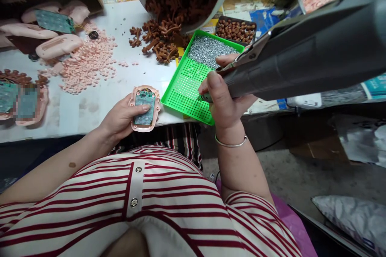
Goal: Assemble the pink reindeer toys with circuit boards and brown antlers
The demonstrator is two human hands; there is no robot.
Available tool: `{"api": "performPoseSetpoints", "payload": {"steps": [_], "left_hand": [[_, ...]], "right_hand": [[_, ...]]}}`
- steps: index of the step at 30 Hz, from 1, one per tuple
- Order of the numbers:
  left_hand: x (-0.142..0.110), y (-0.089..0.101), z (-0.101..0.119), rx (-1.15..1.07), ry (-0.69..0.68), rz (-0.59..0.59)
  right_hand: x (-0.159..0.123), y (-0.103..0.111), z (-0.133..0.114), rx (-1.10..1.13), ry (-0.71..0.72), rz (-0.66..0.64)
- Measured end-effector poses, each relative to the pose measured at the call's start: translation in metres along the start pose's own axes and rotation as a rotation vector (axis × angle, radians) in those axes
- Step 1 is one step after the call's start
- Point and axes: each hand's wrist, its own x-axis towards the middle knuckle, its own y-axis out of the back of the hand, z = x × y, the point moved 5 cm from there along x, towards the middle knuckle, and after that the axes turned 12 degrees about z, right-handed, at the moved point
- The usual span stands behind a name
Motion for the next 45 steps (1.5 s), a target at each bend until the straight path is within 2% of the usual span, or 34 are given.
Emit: {"api": "performPoseSetpoints", "payload": {"steps": [2, 3, 6, 8, 11, 13, 17, 20, 22, 24, 27, 29, 32, 36, 40, 43, 45], "left_hand": [[0.0, 0.0, 0.0, -0.005, 0.001, -0.003], [0.0, 0.0, 0.0, -0.006, 0.001, -0.005], [0.0, -0.001, 0.001, -0.005, -0.003, -0.006], [0.0, -0.001, 0.001, -0.01, -0.008, -0.009], [-0.001, -0.002, 0.0, -0.022, -0.01, -0.031], [-0.001, -0.002, -0.001, -0.026, -0.014, -0.036], [0.0, -0.001, -0.004, -0.037, -0.024, -0.032], [0.001, 0.0, -0.006, -0.04, -0.033, -0.04], [0.001, 0.0, -0.007, -0.045, -0.04, -0.055], [0.002, 0.0, -0.008, -0.053, -0.043, -0.055], [0.003, 0.001, -0.007, -0.07, -0.048, -0.045], [0.003, 0.001, -0.006, -0.077, -0.046, -0.049], [0.003, 0.001, -0.005, -0.078, -0.038, -0.047], [0.002, 0.0, -0.004, -0.079, -0.026, -0.05], [0.001, -0.001, -0.004, -0.095, -0.004, -0.074], [0.001, -0.001, -0.005, -0.099, -0.006, -0.092], [0.002, -0.001, -0.005, -0.101, -0.007, -0.098]], "right_hand": [[0.001, 0.007, -0.005, 0.022, -0.04, 0.152], [0.001, 0.008, -0.007, 0.022, -0.053, 0.162], [0.002, 0.004, -0.009, 0.073, -0.035, 0.078], [0.004, 0.003, -0.013, 0.104, 0.005, 0.093], [0.006, 0.007, -0.033, 0.208, 0.116, 0.252], [0.006, 0.007, -0.054, 0.329, 0.16, 0.295], [0.003, -0.005, -0.091, 0.489, 0.173, 0.242], [-0.003, -0.025, -0.104, 0.558, 0.165, 0.168], [-0.006, -0.038, -0.106, 0.549, 0.172, 0.165], [-0.009, -0.052, -0.105, 0.431, 0.186, 0.149], [-0.011, -0.075, -0.1, 0.241, 0.15, -0.035], [-0.011, -0.087, -0.097, 0.241, 0.1, -0.13], [-0.007, -0.092, -0.093, 0.306, 0.075, -0.049], [-0.003, -0.095, -0.089, 0.258, 0.141, 0.07], [-0.002, -0.095, -0.087, 0.381, 0.173, 0.102], [-0.002, -0.093, -0.088, 0.496, 0.118, 0.091], [-0.001, -0.093, -0.091, 0.463, 0.065, 0.055]]}}
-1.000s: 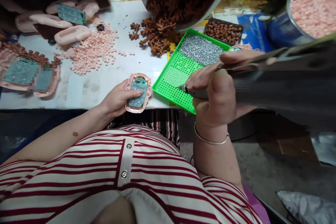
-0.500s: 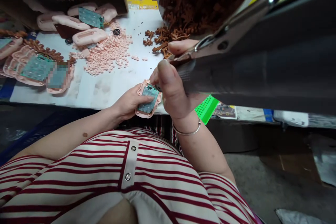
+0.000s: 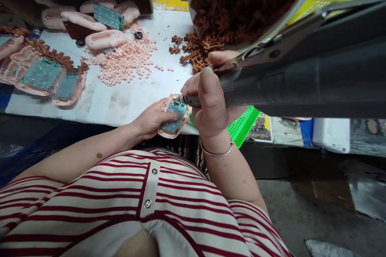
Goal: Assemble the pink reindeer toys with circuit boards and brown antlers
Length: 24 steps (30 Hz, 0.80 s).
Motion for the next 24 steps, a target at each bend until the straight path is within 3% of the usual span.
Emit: {"api": "performPoseSetpoints", "payload": {"steps": [8, 14, 20, 24], "left_hand": [[0.001, 0.001, -0.001, 0.006, -0.015, 0.009], [0.0, 0.0, -0.001, 0.038, -0.013, -0.004], [0.0, -0.001, 0.0, 0.05, 0.002, 0.01], [0.0, -0.001, 0.0, 0.062, 0.008, 0.034]], "right_hand": [[0.004, -0.005, -0.014, 0.154, -0.071, 0.145], [0.006, -0.007, -0.008, 0.3, 0.001, 0.206], [0.003, -0.008, -0.006, 0.315, 0.014, 0.171], [0.001, -0.01, -0.002, 0.26, -0.012, 0.052]]}}
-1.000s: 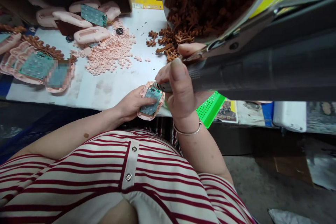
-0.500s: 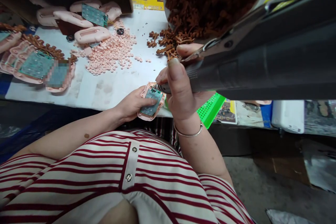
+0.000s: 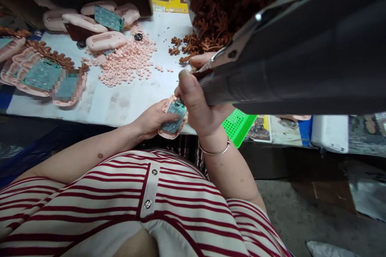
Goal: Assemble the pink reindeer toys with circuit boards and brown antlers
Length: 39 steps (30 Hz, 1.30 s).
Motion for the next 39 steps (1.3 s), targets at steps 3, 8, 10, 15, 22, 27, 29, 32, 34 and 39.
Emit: {"api": "performPoseSetpoints", "payload": {"steps": [3, 8, 10, 15, 22, 27, 29, 32, 34, 39], "left_hand": [[0.0, 0.0, 0.0, -0.004, -0.008, 0.028], [0.0, 0.0, 0.001, -0.003, -0.016, 0.036], [0.0, 0.0, 0.001, -0.005, -0.007, 0.037], [0.002, 0.001, -0.001, -0.026, 0.046, 0.03], [0.004, 0.007, -0.002, -0.036, 0.063, 0.053], [0.004, 0.006, 0.001, -0.012, 0.05, 0.06], [0.003, 0.005, 0.002, -0.005, 0.036, 0.052], [0.002, 0.004, 0.002, 0.0, 0.02, 0.037], [0.001, 0.004, 0.002, 0.001, 0.018, 0.045], [0.001, 0.004, 0.003, 0.01, 0.023, 0.066]], "right_hand": [[-0.001, -0.002, 0.003, -0.001, 0.054, -0.069], [-0.003, -0.002, 0.018, -0.152, -0.006, -0.121], [-0.004, -0.004, 0.019, -0.155, -0.02, -0.144], [0.01, -0.004, -0.013, 0.046, 0.024, -0.021], [0.031, 0.048, -0.044, -0.07, 0.179, 0.102], [0.027, 0.096, -0.035, -0.121, 0.247, 0.201], [0.024, 0.103, -0.032, -0.155, 0.222, 0.199], [0.021, 0.106, -0.029, -0.155, 0.21, 0.209], [0.021, 0.107, -0.025, -0.169, 0.19, 0.213], [0.021, 0.111, -0.017, -0.102, 0.18, 0.193]]}}
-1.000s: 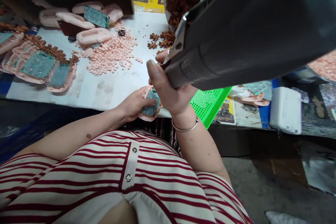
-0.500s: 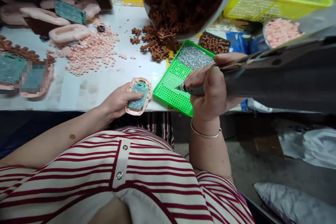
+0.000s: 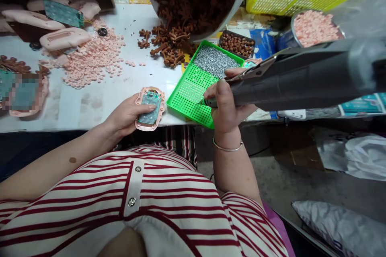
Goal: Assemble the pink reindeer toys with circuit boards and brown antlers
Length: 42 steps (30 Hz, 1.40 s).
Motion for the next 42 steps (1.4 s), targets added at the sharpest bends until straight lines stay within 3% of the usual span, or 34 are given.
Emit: {"api": "performPoseSetpoints", "payload": {"steps": [9, 15, 19, 23, 25, 29, 33, 35, 37, 42], "left_hand": [[-0.001, 0.0, 0.0, 0.011, 0.006, 0.015], [-0.001, 0.0, 0.0, -0.007, -0.001, -0.007], [-0.001, 0.0, 0.001, -0.008, 0.001, -0.009], [-0.001, 0.0, 0.0, -0.021, -0.005, 0.012], [0.001, 0.001, -0.001, -0.05, -0.026, 0.045], [0.003, 0.002, -0.002, -0.095, -0.082, 0.09], [0.003, 0.002, -0.004, -0.093, -0.101, 0.091], [0.003, 0.003, -0.004, -0.094, -0.114, 0.092], [0.003, 0.003, -0.004, -0.088, -0.119, 0.09], [0.002, 0.001, -0.003, -0.062, -0.125, 0.068]], "right_hand": [[-0.002, 0.002, 0.004, -0.033, -0.015, 0.026], [-0.003, 0.003, 0.01, -0.063, -0.058, -0.032], [-0.007, 0.01, 0.012, -0.117, -0.042, 0.025], [-0.008, 0.007, 0.014, -0.159, -0.029, -0.053], [-0.006, 0.002, 0.01, -0.147, -0.038, -0.08], [-0.004, -0.012, -0.019, 0.018, 0.03, 0.026], [-0.018, -0.037, -0.049, 0.133, -0.058, -0.119], [-0.031, -0.047, -0.054, 0.14, -0.17, -0.194], [-0.045, -0.052, -0.051, 0.131, -0.258, -0.255], [-0.066, -0.053, -0.035, 0.102, -0.214, -0.338]]}}
